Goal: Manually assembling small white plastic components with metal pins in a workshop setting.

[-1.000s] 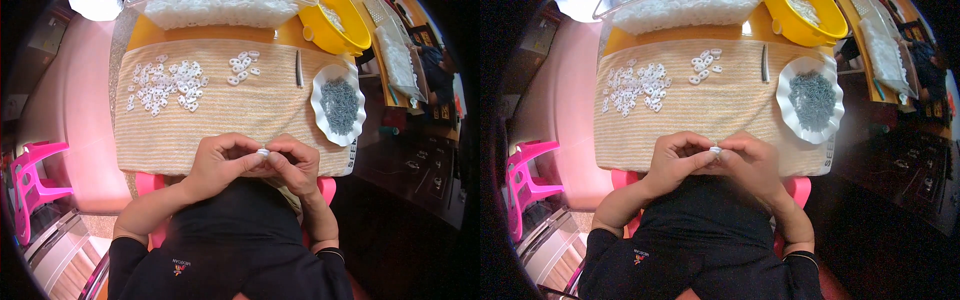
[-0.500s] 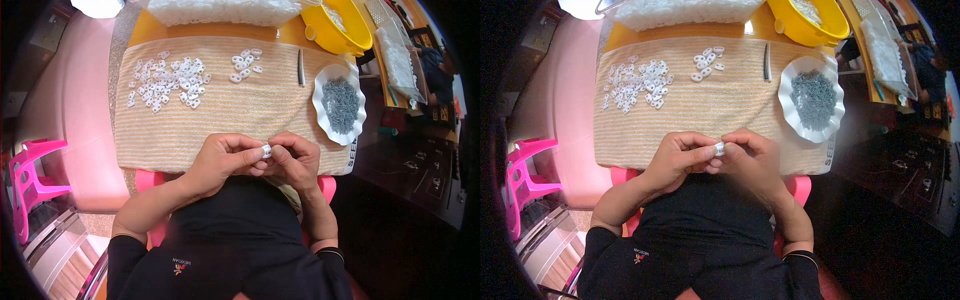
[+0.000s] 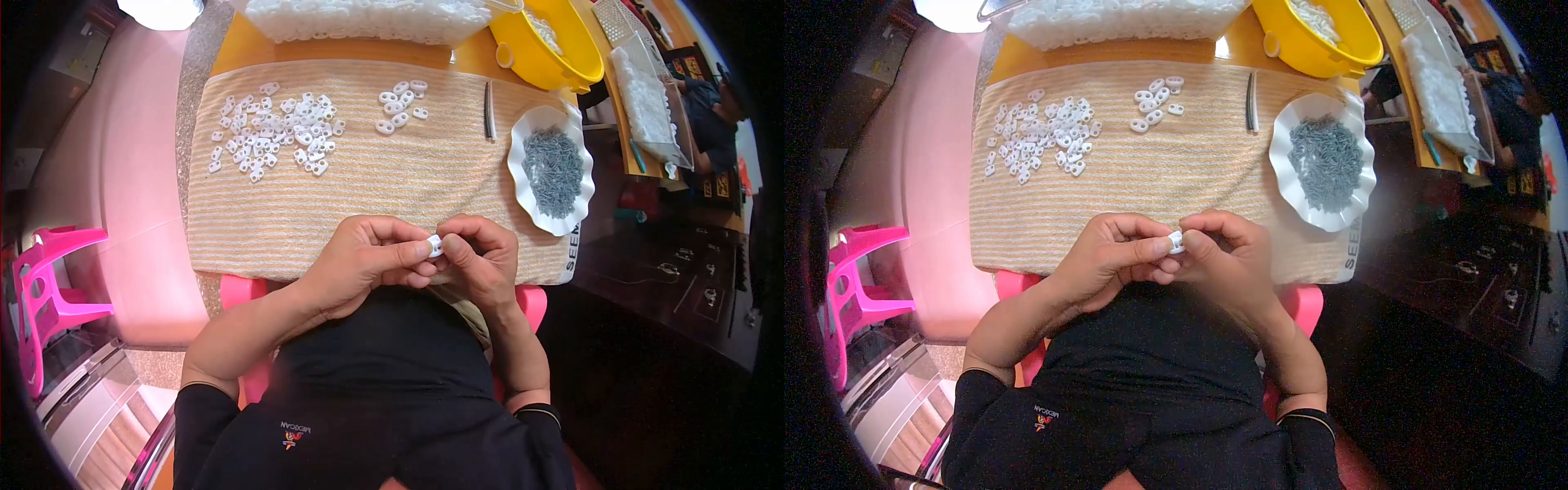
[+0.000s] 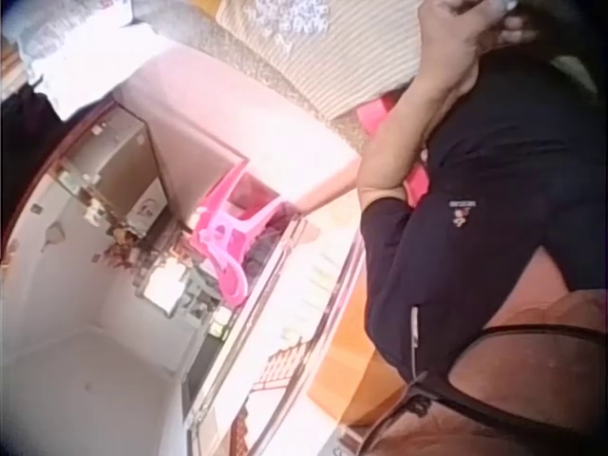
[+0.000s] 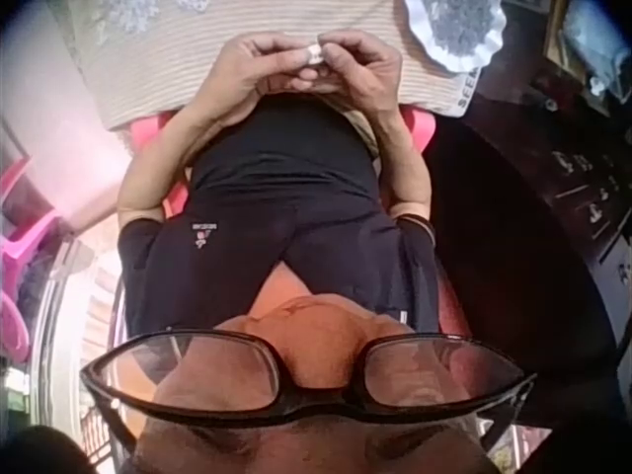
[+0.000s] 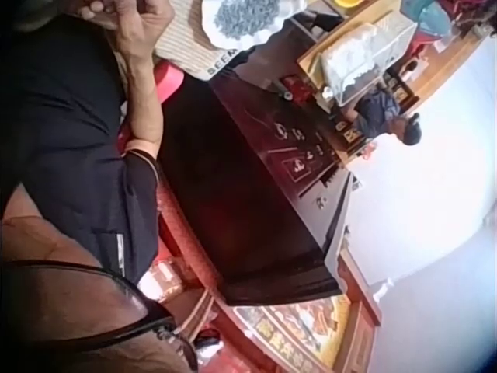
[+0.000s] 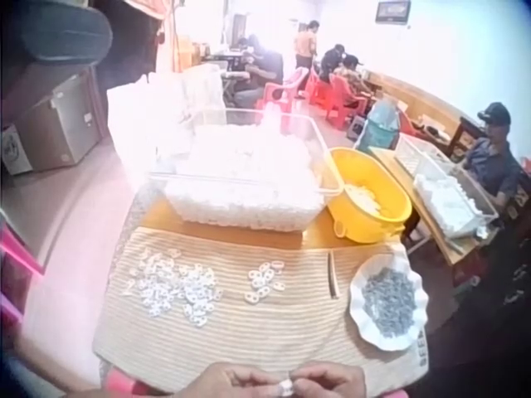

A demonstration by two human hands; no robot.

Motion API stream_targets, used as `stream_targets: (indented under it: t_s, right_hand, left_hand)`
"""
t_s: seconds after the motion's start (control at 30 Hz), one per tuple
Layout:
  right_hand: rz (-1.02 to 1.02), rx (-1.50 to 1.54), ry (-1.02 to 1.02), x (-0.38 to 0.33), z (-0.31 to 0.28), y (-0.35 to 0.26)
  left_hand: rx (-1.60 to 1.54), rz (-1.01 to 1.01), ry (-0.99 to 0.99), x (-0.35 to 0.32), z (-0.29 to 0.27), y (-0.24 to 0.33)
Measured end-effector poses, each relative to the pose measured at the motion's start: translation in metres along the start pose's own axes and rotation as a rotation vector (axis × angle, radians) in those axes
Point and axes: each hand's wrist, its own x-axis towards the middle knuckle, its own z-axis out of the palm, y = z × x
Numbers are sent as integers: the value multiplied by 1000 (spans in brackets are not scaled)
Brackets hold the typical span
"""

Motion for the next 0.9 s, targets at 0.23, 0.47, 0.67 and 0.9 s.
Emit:
stream_targets:
  t_s: [0.23, 0.47, 0.67, 0.9]
  right_hand:
    - [1, 13, 19, -1, 0, 1]
    - [-15, 12, -1, -1, 0, 1]
    - [-108, -14, -145, -2, 3, -8]
    - [-290, -254, -230, 0, -3, -7]
  left_hand:
    - [7, -7, -13, 1, -1, -2]
    - [22, 2, -8, 0, 0, -2]
    - [82, 61, 8, -2, -2, -2]
    - [140, 130, -24, -4, 1, 0]
